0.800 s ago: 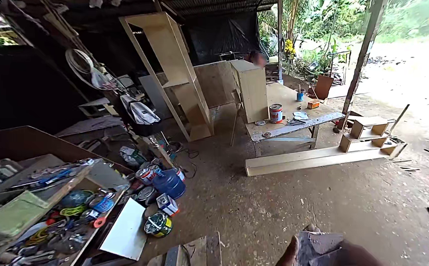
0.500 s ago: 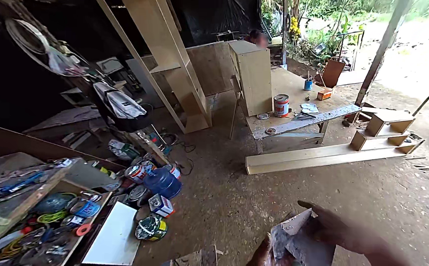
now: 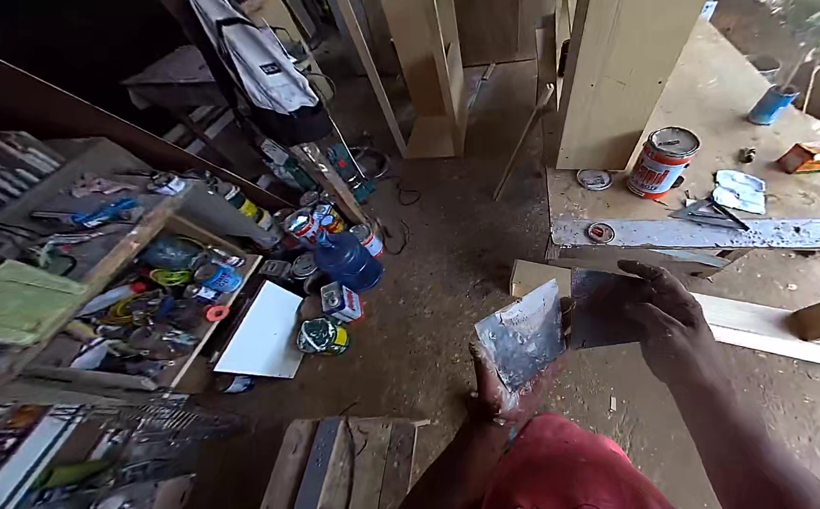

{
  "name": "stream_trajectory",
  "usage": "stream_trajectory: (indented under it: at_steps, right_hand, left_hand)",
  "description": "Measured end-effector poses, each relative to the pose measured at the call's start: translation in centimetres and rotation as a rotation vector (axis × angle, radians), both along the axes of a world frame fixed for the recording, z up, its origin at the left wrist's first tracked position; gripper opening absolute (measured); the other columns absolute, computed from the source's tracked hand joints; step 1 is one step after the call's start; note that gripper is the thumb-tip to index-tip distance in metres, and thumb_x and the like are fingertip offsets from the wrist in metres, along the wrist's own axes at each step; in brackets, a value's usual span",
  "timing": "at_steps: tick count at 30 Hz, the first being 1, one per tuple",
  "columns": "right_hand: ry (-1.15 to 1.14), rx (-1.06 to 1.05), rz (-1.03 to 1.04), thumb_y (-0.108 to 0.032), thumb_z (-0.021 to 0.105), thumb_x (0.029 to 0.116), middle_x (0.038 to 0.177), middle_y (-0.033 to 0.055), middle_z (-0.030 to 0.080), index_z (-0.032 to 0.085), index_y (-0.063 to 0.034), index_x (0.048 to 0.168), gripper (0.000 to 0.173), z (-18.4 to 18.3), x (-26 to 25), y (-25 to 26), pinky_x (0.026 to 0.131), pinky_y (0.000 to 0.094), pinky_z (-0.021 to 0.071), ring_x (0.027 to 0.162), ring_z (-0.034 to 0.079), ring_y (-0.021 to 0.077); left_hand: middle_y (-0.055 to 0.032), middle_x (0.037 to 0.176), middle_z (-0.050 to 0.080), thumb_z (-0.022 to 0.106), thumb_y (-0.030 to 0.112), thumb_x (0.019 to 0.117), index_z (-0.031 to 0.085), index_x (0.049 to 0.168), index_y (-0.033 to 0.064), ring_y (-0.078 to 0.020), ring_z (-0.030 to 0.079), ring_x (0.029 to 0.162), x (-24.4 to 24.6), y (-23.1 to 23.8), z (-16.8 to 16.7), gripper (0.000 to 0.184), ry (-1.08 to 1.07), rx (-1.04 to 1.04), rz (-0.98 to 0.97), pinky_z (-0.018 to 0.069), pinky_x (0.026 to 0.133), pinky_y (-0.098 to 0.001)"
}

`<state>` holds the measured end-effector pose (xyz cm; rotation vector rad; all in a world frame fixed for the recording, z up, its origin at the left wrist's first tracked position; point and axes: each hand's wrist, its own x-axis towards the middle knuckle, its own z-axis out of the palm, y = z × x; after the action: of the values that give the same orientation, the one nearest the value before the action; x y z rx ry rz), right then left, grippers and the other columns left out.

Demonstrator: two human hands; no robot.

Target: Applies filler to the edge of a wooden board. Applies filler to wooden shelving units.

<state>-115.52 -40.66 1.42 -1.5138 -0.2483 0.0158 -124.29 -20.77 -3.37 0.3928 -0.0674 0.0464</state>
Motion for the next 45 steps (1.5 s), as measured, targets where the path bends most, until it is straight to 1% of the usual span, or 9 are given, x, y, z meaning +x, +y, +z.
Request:
stream_trajectory:
  at_steps: [2,7,9,17,26,30,34,40,45]
  right_hand:
    - [-0.05,-0.111,-0.048,-0.001,0.056,0.0875,0.125,0.0056,0.069,0.063,-0.0063,0.132,0.045,-1.1,3.5,2.6,0.09,0.0323,0.0588,0.108,0.068,0.0126]
    - [-0.163,-0.298,-0.125,-0.014,0.076,0.087,0.113,0.0038,0.07,0.064,-0.0078,0.124,0.039,-3.5,12.2,10.1,0.085,0.0299,0.0608,0.098,0.069,0.0092]
    - [-0.139,-0.36,-0.179,-0.014,0.076,0.0867,0.111,0.0046,0.071,0.064,-0.0073,0.124,0.04,-3.5,15.3,13.2,0.083,0.0298,0.0601,0.095,0.07,0.008]
    - [-0.077,-0.396,-0.226,-0.011,0.078,0.0865,0.109,0.0054,0.072,0.066,-0.0083,0.123,0.038,-2.5,27.5,23.4,0.083,0.0316,0.0602,0.093,0.07,0.0094]
    - [0.002,-0.381,-0.174,-0.017,0.076,0.089,0.11,0.0085,0.072,0.067,-0.0055,0.123,0.037,-4.3,42.1,31.6,0.087,0.0293,0.0579,0.097,0.069,0.0102]
    - [-0.054,-0.506,-0.13,-0.022,0.076,0.0904,0.114,0.0121,0.071,0.067,-0.0061,0.126,0.04,-2.4,48.4,34.0,0.092,0.038,0.0564,0.102,0.069,0.0168]
    - [-0.069,-0.57,-0.058,-0.023,0.077,0.0897,0.114,0.0108,0.071,0.068,-0.0092,0.126,0.04,-1.0,54.1,36.4,0.092,0.04,0.057,0.102,0.069,0.017]
    - [-0.03,-0.597,-0.018,-0.025,0.076,0.0901,0.117,0.0102,0.071,0.068,-0.0094,0.126,0.04,-1.1,60.6,39.5,0.097,0.0404,0.0549,0.108,0.068,0.0177]
    - [0.045,-0.552,-0.022,-0.025,0.075,0.0908,0.121,0.0091,0.07,0.067,-0.0093,0.127,0.041,-2.1,66.3,43.2,0.098,0.0369,0.055,0.11,0.068,0.0151]
  left_hand:
    - [-0.0077,0.119,0.071,0.071,0.082,0.0653,0.065,0.127,0.0178,-0.0231,0.068,0.114,3.5,1.6,-1.1,0.089,0.004,0.048,0.031,0.0557,0.098,-0.0456]
    - [-0.0015,0.12,0.072,0.07,0.083,0.0656,0.062,0.13,0.0196,-0.0155,0.067,0.115,12.5,7.9,-2.4,0.091,0.0,0.199,0.05,0.0556,0.099,-0.039]
    - [-0.001,0.12,0.07,0.066,0.087,0.065,0.054,0.134,0.0165,-0.0141,0.066,0.115,16.2,11.0,-2.7,0.099,0.046,0.289,0.045,0.0559,0.098,-0.0373]
    - [-0.0025,0.123,0.067,0.061,0.09,0.0668,0.046,0.139,0.0088,-0.0129,0.064,0.117,29.3,21.9,-0.7,0.11,0.079,0.434,-0.044,0.0548,0.1,-0.0365]
    - [-0.0038,0.127,0.063,0.055,0.092,0.0692,0.035,0.143,-0.0004,-0.0103,0.062,0.119,43.5,27.3,-1.3,0.12,0.133,0.55,-0.001,0.0538,0.102,-0.0342]
    - [-0.0043,0.128,0.061,0.054,0.091,0.0717,0.033,0.143,-0.0034,-0.0095,0.061,0.119,49.8,29.7,0.0,0.12,0.152,0.6,-0.05,0.0538,0.102,-0.0321]
    - [-0.0051,0.131,0.06,0.055,0.091,0.0717,0.03,0.146,-0.0013,-0.0112,0.061,0.12,55.5,31.5,0.5,0.121,0.178,0.538,-0.116,0.0543,0.101,-0.0325]
    - [-0.006,0.132,0.06,0.059,0.087,0.074,0.027,0.149,-0.0008,-0.012,0.062,0.119,63.0,34.5,0.0,0.12,0.185,0.524,-0.198,0.0553,0.1,-0.033]
    - [-0.0046,0.128,0.062,0.046,0.072,0.0938,0.028,0.147,0.0018,-0.0105,0.064,0.115,69.9,38.6,-0.5,0.09,0.195,0.499,-0.314,0.0562,0.097,-0.0301]
